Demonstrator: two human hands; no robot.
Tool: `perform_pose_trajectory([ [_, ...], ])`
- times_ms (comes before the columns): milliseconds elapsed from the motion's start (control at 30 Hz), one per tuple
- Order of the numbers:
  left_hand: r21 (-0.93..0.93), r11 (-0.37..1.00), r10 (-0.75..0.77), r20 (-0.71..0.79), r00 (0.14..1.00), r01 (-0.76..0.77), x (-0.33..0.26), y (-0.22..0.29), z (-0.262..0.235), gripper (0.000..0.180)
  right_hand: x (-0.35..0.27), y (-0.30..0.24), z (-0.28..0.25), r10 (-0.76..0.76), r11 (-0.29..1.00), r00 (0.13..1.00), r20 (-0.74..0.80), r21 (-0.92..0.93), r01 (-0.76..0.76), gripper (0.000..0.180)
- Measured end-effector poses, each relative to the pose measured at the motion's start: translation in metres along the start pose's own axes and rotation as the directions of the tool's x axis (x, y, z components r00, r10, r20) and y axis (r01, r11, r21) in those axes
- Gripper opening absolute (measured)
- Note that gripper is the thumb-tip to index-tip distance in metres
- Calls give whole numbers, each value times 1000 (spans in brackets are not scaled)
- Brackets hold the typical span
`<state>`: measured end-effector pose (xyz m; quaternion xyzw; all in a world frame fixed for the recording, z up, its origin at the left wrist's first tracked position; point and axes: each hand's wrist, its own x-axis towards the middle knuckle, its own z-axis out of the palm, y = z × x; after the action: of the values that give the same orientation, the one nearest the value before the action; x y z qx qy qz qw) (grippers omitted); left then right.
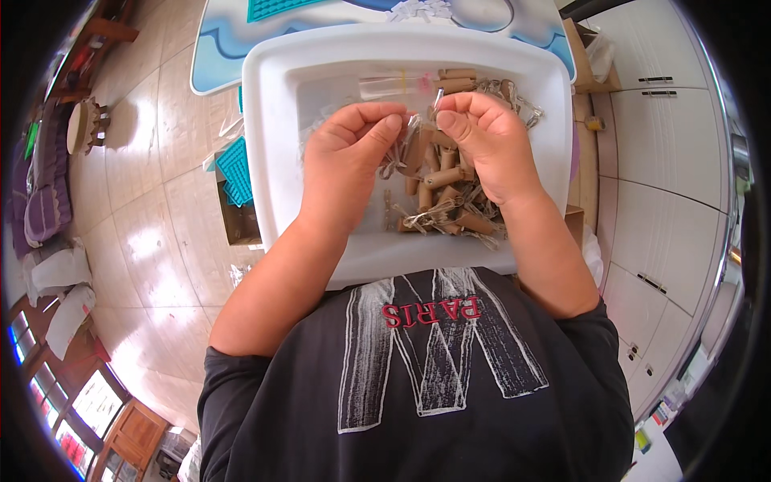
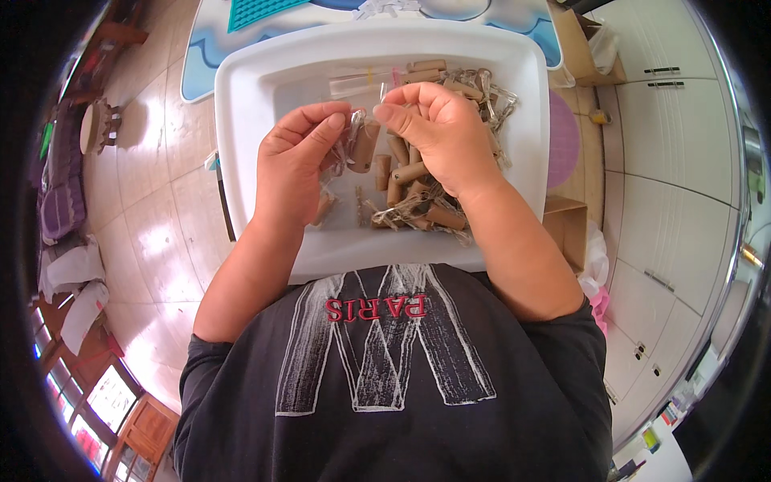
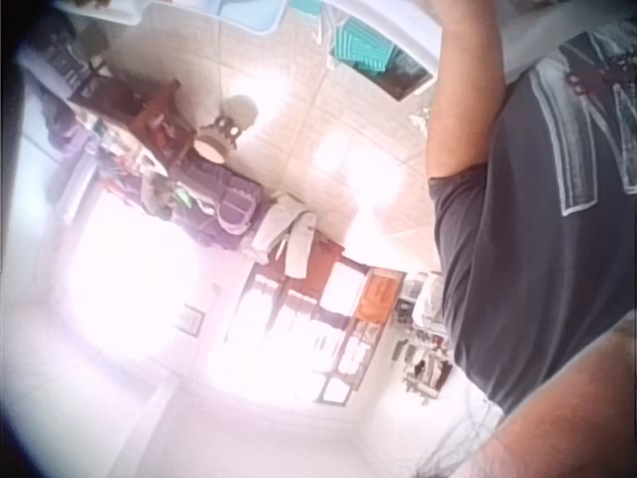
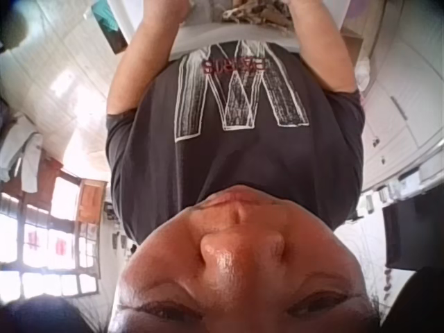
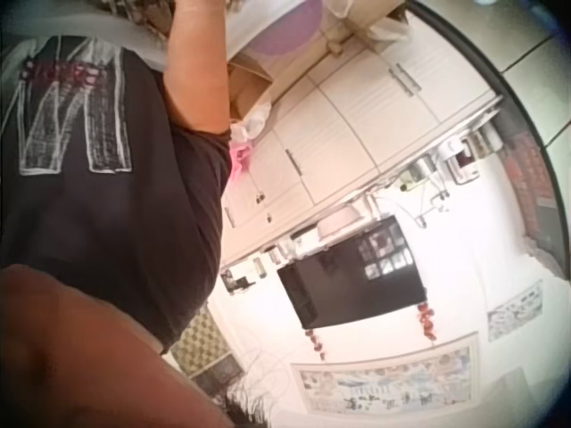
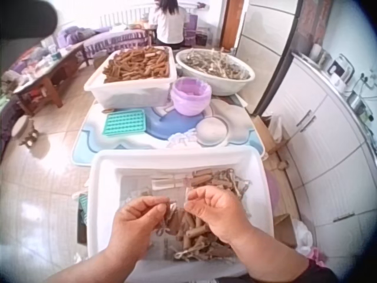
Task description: The person repeatedly picks up small cylindrical cork-like objects and wraps them individually in clear plastic bags. The person handles the items one at a time, manipulating the plastic to enclose each cork before placing the wrapped unit into a white tray. The process is repetitive and continues throughout the clip.
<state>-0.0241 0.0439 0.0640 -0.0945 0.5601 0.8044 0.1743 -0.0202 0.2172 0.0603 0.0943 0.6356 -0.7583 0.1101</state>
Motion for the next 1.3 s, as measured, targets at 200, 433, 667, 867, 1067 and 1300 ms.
perform_pose_trajectory([
  [200,56,998,10,5,1000,-10,0,1,-2,15,0,2,2,-3,998,1000,22,-62,4,18],
  [433,102,992,78,14,997,-79,1,2,-2,12,3,4,1,-27,994,999,23,107,25,18],
  [667,164,982,92,23,996,-94,-1,3,0,11,2,7,3,-33,999,999,42,34,32,15],
  [867,165,982,89,15,996,-90,0,3,1,10,2,9,3,-44,999,999,1,23,44,12],
  [1067,135,986,97,1,995,-96,-1,2,1,7,0,7,3,-31,991,999,22,133,28,10],
  [1300,-53,997,-48,-2,999,48,-1,6,-1,8,1,10,1,37,965,998,50,258,-49,9],
])
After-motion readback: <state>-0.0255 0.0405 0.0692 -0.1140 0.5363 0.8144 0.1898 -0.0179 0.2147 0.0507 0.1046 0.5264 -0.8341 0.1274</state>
